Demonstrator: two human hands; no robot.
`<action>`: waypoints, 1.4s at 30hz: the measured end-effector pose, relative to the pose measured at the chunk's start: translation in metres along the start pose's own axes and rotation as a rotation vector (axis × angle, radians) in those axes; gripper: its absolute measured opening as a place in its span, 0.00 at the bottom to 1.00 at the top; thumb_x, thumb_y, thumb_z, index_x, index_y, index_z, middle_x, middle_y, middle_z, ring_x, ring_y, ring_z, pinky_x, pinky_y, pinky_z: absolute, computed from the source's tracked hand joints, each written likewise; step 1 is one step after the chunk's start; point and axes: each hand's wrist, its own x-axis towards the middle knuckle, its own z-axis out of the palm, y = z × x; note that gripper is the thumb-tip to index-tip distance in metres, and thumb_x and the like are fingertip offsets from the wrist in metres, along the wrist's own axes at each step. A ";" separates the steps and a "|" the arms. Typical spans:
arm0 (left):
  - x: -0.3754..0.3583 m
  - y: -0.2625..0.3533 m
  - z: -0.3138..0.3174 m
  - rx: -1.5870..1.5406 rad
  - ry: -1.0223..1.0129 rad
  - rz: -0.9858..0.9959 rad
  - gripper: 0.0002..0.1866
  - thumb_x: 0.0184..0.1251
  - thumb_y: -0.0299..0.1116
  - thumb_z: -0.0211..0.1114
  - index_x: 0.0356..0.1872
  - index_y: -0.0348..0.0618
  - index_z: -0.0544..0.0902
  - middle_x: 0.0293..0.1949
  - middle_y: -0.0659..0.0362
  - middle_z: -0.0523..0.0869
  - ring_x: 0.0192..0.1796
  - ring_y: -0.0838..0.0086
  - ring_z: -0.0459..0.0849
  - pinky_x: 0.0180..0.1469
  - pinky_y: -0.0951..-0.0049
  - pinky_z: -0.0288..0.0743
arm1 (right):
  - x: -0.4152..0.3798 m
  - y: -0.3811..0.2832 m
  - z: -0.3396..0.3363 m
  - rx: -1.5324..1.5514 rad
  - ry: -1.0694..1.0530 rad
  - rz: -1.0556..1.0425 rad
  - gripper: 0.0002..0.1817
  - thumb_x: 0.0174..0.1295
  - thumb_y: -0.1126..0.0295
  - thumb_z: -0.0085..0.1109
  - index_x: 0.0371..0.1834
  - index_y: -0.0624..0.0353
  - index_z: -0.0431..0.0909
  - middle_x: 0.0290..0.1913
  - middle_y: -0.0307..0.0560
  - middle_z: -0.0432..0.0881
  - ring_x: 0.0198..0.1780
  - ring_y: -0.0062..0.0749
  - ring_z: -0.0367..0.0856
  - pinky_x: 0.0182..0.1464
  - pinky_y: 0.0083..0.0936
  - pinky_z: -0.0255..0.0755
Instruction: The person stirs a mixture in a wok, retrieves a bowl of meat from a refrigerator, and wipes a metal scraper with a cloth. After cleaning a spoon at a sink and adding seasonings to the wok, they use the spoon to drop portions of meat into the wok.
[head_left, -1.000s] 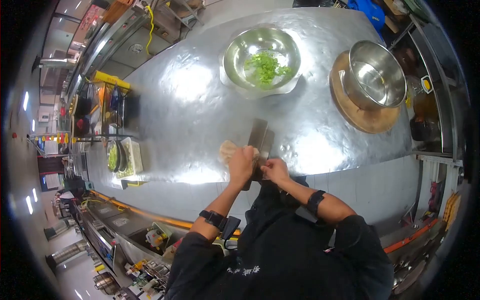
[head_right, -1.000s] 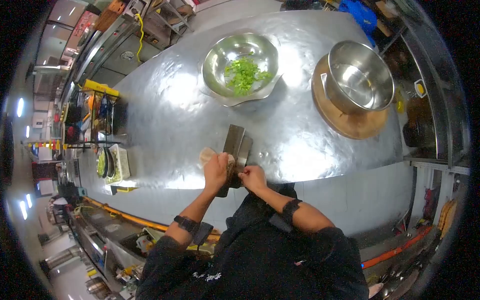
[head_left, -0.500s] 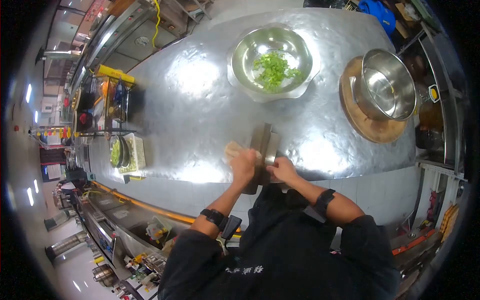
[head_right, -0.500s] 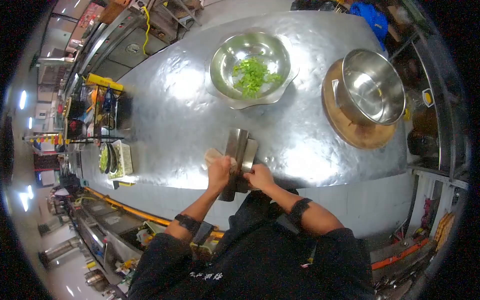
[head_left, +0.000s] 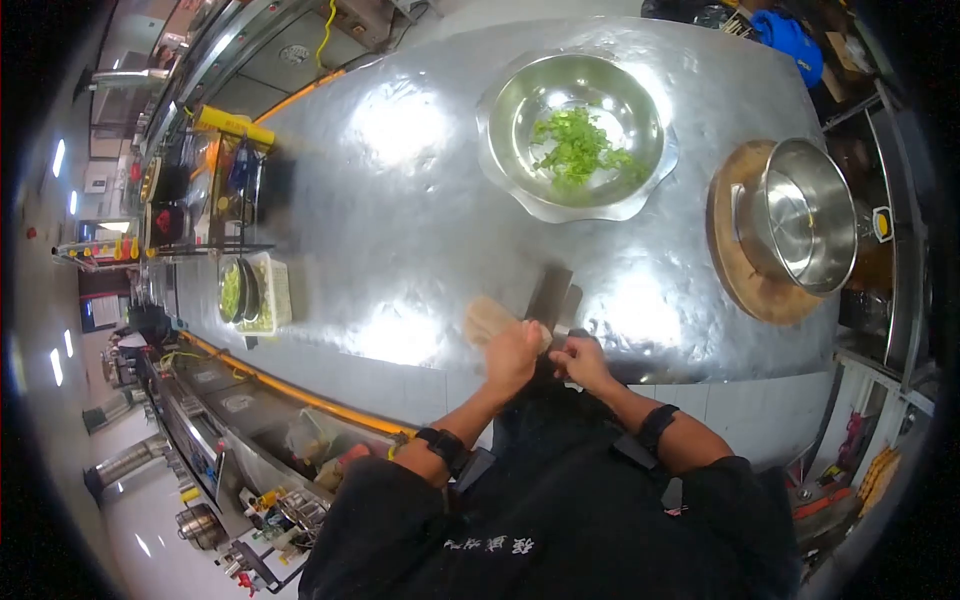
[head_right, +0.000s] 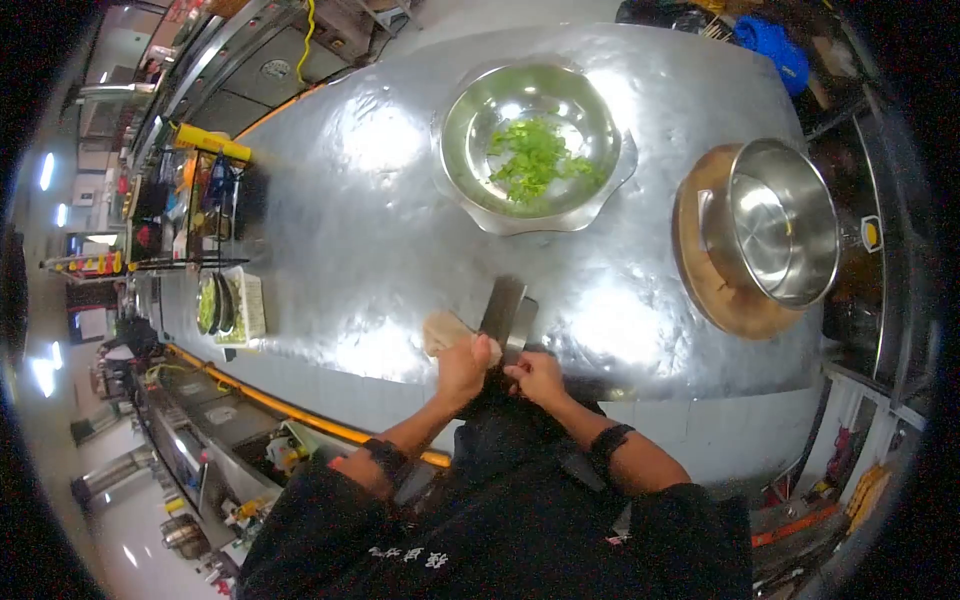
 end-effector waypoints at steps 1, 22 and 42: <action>0.002 -0.003 0.000 0.053 0.023 0.052 0.17 0.70 0.40 0.44 0.29 0.40 0.75 0.25 0.45 0.77 0.29 0.48 0.76 0.28 0.54 0.67 | 0.006 0.006 0.001 0.035 0.000 0.006 0.12 0.56 0.71 0.61 0.19 0.63 0.70 0.16 0.42 0.76 0.19 0.23 0.79 0.17 0.20 0.69; -0.039 -0.170 -0.076 -1.099 0.649 -0.487 0.24 0.71 0.48 0.39 0.39 0.37 0.77 0.37 0.54 0.81 0.40 0.62 0.80 0.44 0.66 0.74 | 0.002 -0.176 0.053 -1.258 0.123 -0.901 0.05 0.44 0.70 0.54 0.23 0.58 0.77 0.24 0.50 0.80 0.26 0.43 0.79 0.28 0.37 0.73; -0.103 -0.145 -0.113 -1.557 0.428 -0.551 0.16 0.67 0.36 0.55 0.49 0.36 0.71 0.44 0.51 0.78 0.46 0.66 0.79 0.44 0.67 0.78 | -0.045 -0.072 0.101 -1.354 -0.367 -0.596 0.10 0.55 0.67 0.51 0.33 0.61 0.76 0.34 0.53 0.81 0.36 0.49 0.81 0.38 0.41 0.74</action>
